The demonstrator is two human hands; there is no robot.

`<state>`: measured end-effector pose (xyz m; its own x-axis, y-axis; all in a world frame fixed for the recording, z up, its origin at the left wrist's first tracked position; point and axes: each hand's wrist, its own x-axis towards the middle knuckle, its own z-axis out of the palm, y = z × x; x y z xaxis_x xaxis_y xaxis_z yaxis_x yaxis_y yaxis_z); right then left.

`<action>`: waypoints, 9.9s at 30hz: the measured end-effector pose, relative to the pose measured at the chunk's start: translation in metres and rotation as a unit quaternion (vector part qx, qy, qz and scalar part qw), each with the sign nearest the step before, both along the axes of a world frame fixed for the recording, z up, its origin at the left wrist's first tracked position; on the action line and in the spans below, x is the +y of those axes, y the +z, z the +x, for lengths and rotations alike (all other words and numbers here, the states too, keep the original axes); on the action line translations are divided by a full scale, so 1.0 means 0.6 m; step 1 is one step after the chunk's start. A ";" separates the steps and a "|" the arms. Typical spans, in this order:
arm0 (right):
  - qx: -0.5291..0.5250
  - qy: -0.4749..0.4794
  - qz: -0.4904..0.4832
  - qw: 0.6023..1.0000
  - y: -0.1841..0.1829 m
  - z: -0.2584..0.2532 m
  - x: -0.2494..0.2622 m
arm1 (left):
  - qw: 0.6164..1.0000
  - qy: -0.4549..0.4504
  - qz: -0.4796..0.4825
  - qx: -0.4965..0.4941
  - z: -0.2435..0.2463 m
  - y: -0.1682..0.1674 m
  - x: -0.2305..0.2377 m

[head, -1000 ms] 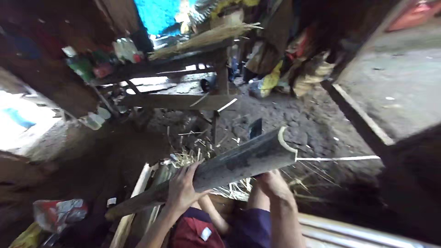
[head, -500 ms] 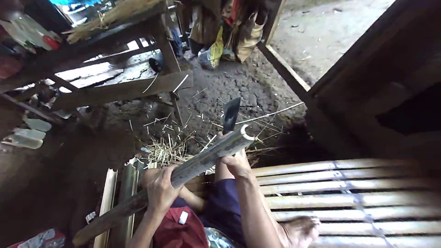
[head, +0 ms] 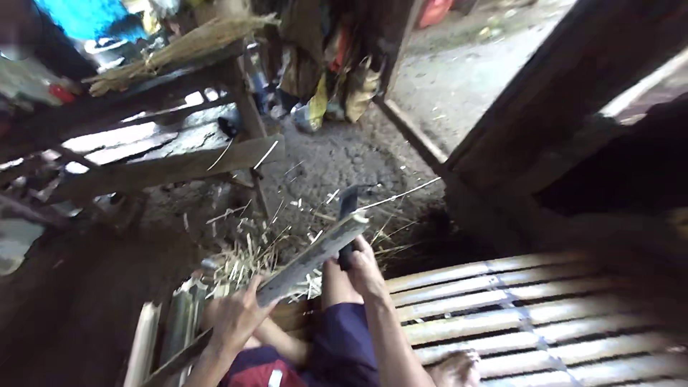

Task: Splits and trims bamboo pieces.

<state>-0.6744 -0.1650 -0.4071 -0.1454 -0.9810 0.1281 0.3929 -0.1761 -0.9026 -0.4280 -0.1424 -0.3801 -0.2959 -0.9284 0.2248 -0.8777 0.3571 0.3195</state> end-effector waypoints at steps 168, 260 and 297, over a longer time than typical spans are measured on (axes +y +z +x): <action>-0.135 0.280 0.257 0.915 -0.045 -0.038 0.336 | 0.858 -0.388 0.088 0.324 -0.156 -0.185 0.108; 0.450 -0.039 0.046 0.891 -0.054 0.034 0.268 | 0.934 -0.127 -0.028 0.333 -0.178 -0.212 0.142; 0.379 0.120 0.255 0.881 -0.114 0.072 0.145 | 0.916 -0.065 -0.044 0.393 -0.153 -0.340 0.069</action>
